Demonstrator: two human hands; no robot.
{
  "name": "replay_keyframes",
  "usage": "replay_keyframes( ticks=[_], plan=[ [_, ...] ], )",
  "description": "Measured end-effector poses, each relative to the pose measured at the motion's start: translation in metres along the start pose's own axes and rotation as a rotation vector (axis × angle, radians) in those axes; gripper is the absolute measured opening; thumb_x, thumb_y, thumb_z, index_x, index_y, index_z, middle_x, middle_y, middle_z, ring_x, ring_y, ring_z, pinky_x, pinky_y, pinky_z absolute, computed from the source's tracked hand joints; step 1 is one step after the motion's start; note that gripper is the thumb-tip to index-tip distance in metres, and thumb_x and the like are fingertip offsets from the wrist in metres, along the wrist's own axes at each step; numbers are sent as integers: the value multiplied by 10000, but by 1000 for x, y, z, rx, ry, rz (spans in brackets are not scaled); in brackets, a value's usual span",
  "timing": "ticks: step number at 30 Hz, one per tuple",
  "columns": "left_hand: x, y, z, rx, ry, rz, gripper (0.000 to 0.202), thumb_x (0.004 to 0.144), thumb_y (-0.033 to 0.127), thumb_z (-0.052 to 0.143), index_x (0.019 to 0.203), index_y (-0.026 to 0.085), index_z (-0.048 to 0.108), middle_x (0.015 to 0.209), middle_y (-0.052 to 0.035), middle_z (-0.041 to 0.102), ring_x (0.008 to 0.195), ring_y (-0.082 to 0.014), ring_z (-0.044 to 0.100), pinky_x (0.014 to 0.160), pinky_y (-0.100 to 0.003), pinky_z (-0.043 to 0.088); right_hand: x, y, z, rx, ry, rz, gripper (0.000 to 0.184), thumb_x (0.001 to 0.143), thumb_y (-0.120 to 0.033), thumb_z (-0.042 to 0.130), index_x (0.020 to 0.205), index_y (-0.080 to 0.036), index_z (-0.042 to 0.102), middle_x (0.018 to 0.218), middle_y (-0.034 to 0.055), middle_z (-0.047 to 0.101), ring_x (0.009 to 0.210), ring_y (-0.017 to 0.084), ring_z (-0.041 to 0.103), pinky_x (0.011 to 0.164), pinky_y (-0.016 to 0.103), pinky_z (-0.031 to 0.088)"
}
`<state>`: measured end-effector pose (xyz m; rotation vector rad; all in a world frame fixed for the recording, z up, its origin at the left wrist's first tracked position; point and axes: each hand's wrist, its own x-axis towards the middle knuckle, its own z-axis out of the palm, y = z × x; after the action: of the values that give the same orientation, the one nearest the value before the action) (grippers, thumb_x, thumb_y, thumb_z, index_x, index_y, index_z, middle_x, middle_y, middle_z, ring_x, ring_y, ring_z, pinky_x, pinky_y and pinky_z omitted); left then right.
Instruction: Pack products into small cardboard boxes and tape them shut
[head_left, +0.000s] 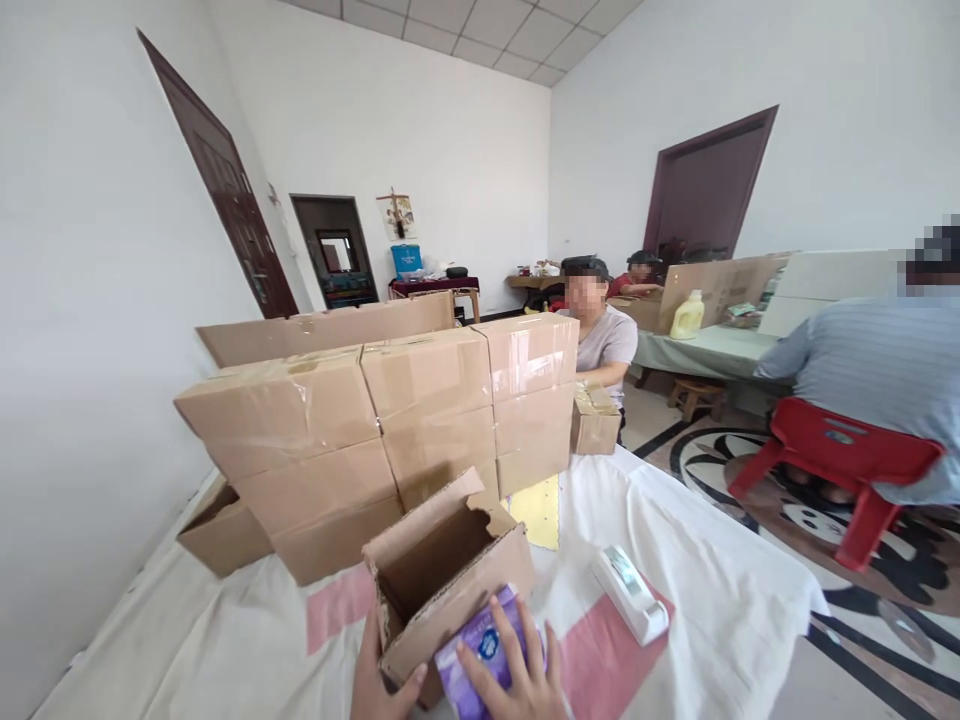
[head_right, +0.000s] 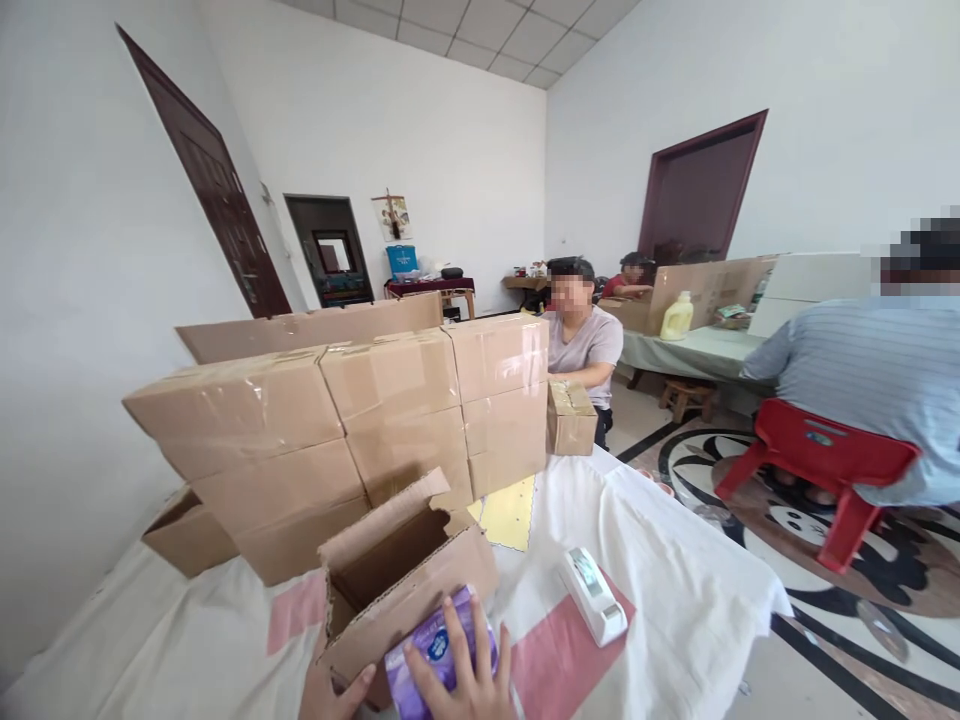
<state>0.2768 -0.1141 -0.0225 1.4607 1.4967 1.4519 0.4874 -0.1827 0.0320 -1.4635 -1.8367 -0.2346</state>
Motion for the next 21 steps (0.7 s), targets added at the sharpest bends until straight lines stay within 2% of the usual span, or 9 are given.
replay_keyframes(
  ticks=[3, 6, 8, 11, 14, 16, 18, 19, 21],
  plan=[
    [-3, 8, -1, -53, 4, 14, 937, 677, 609, 761, 1478, 244, 439, 1321, -133, 646, 1285, -426, 583, 1095, -586, 488, 1, -2, 8, 76, -92, 33, 801, 686, -178, 792, 1399, -462, 563, 1488, 144, 553, 1315, 539, 516, 918, 733, 487],
    [-4, 19, -2, -73, -63, 18, 997, 684, 524, 798, 1533, 250, 353, 1411, -134, 587, 1354, -409, 529, 1122, -577, 464, 14, 4, -11, 278, -213, 51, 840, 601, -265, 795, 1407, -332, 567, 1521, 178, 449, 1367, 503, 447, 1017, 682, 447],
    [-3, 24, -5, -81, -78, 14, 1025, 691, 481, 815, 1554, 245, 315, 1470, -143, 535, 1393, -394, 492, 1161, -562, 422, 30, 14, -39, 440, -310, 72, 739, 617, -262, 750, 1340, -264, 600, 1433, 164, 485, 1352, 412, 474, 1065, 582, 449],
    [-5, 25, -8, -123, -97, -28, 1069, 673, 481, 840, 1566, 254, 299, 1508, -139, 494, 1435, -379, 443, 1187, -536, 394, 61, 32, -95, 690, -553, 48, 601, 676, -279, 699, 1272, -250, 634, 1310, 113, 573, 1282, 310, 543, 1085, 472, 445],
    [-8, 21, -10, -176, -166, -34, 1107, 653, 521, 851, 1573, 252, 296, 1519, -145, 479, 1472, -386, 384, 1203, -550, 357, 97, 38, -156, 786, -781, -1, 488, 734, -410, 665, 1204, -282, 688, 1253, 81, 656, 1208, 307, 611, 1014, 453, 485],
    [-10, 19, -10, -182, -211, -11, 1110, 652, 542, 852, 1571, 234, 312, 1548, -160, 445, 1499, -394, 331, 1227, -558, 306, 123, 31, -185, 622, -634, 109, 416, 809, -451, 596, 1163, -261, 705, 1276, 104, 661, 1244, 294, 601, 960, 413, 498],
    [-11, 20, -10, -190, -244, 4, 1118, 648, 569, 850, 1571, 220, 324, 1575, -165, 410, 1517, -396, 290, 1244, -549, 269, 152, 18, -195, 556, -489, 240, 457, 911, -418, 463, 1284, -224, 642, 1375, 136, 611, 1267, 261, 593, 910, 367, 507],
    [-12, 22, -10, -202, -258, 8, 1126, 649, 584, 847, 1575, 221, 318, 1583, -162, 399, 1521, -392, 282, 1248, -540, 263, 167, 11, -192, 580, -480, 280, 488, 943, -381, 403, 1362, -206, 583, 1400, 145, 595, 1238, 247, 613, 878, 349, 515],
    [-12, 27, -9, -239, -289, 25, 1160, 652, 605, 841, 1592, 227, 275, 1596, -156, 381, 1525, -379, 280, 1250, -520, 266, 196, 0, -169, 673, -615, 271, 521, 954, -329, 376, 1440, -185, 497, 1342, 130, 639, 1093, 229, 674, 806, 323, 527]
  ],
)
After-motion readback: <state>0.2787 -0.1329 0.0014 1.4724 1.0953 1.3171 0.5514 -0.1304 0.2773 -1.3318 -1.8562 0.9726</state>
